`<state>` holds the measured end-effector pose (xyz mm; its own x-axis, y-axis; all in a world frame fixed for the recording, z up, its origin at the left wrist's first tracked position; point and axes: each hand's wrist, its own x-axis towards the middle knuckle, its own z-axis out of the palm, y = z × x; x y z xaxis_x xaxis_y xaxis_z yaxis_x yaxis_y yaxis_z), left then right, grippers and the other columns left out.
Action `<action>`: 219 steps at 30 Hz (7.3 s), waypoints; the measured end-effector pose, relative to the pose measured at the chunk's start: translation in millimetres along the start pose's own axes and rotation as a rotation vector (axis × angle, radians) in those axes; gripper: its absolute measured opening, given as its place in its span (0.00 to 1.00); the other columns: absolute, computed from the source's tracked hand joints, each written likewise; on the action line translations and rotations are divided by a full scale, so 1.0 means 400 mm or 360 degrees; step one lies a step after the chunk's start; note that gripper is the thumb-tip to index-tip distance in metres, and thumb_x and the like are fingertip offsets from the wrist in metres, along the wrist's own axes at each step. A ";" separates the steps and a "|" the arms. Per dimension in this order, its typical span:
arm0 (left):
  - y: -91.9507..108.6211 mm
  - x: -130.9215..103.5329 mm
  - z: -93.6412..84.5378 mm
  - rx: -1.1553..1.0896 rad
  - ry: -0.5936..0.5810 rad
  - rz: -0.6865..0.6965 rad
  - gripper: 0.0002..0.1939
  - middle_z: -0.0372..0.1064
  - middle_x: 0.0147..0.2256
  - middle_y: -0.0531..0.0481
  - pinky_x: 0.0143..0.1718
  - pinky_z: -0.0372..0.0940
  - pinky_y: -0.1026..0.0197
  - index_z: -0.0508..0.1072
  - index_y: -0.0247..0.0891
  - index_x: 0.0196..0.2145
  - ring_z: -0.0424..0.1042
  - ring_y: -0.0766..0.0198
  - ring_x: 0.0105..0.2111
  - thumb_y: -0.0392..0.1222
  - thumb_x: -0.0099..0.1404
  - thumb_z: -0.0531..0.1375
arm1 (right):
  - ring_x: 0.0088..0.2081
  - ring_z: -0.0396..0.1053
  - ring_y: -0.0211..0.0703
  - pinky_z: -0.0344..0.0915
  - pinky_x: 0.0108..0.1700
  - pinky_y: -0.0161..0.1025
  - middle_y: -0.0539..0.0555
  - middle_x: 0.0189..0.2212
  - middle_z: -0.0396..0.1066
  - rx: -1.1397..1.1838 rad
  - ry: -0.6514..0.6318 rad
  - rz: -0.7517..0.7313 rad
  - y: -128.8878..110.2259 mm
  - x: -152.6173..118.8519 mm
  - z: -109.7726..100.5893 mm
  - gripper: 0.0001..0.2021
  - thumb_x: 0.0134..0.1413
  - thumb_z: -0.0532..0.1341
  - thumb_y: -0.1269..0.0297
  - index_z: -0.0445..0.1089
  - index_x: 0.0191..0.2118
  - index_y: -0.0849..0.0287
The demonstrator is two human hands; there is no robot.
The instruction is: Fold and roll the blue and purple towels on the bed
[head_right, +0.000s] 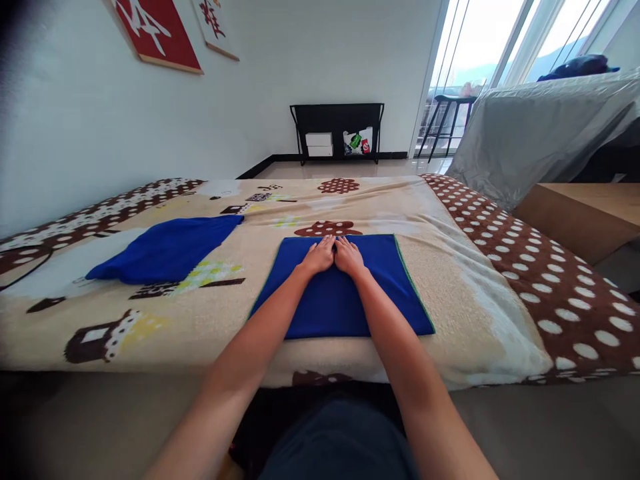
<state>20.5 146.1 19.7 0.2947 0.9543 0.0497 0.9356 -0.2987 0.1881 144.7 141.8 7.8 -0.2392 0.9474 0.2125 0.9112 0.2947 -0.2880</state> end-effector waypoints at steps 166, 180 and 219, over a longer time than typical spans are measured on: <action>-0.193 -0.676 0.025 0.0194 0.1236 -0.0277 0.08 0.71 0.53 0.43 0.53 0.50 0.42 0.75 0.42 0.32 0.65 0.48 0.54 0.38 0.66 0.56 | 0.44 0.67 0.49 0.62 0.48 0.49 0.55 0.46 0.73 -0.0084 0.1006 -0.0015 0.297 -0.654 -0.056 0.16 0.65 0.56 0.51 0.77 0.37 0.54; -0.184 -0.662 0.043 0.0220 0.1260 -0.0097 0.11 0.73 0.46 0.44 0.48 0.55 0.49 0.79 0.44 0.39 0.68 0.53 0.47 0.34 0.70 0.57 | 0.50 0.70 0.46 0.59 0.54 0.50 0.54 0.47 0.75 -0.0117 0.0995 -0.0399 0.120 -0.600 -0.010 0.15 0.67 0.50 0.74 0.73 0.46 0.55; 0.048 -0.611 0.059 0.0027 0.0553 0.0763 0.28 0.59 0.66 0.45 0.65 0.58 0.48 0.54 0.40 0.69 0.59 0.58 0.66 0.41 0.74 0.50 | 0.67 0.56 0.49 0.55 0.68 0.52 0.54 0.67 0.55 -0.0138 0.0463 -0.0605 0.040 -0.632 -0.009 0.34 0.68 0.55 0.54 0.42 0.73 0.52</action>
<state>-29.0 -93.0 -11.9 0.6072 0.6588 0.4442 0.7175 -0.6948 0.0496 221.2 -93.5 -47.3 -0.4681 0.6969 0.5433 0.8051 0.5898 -0.0630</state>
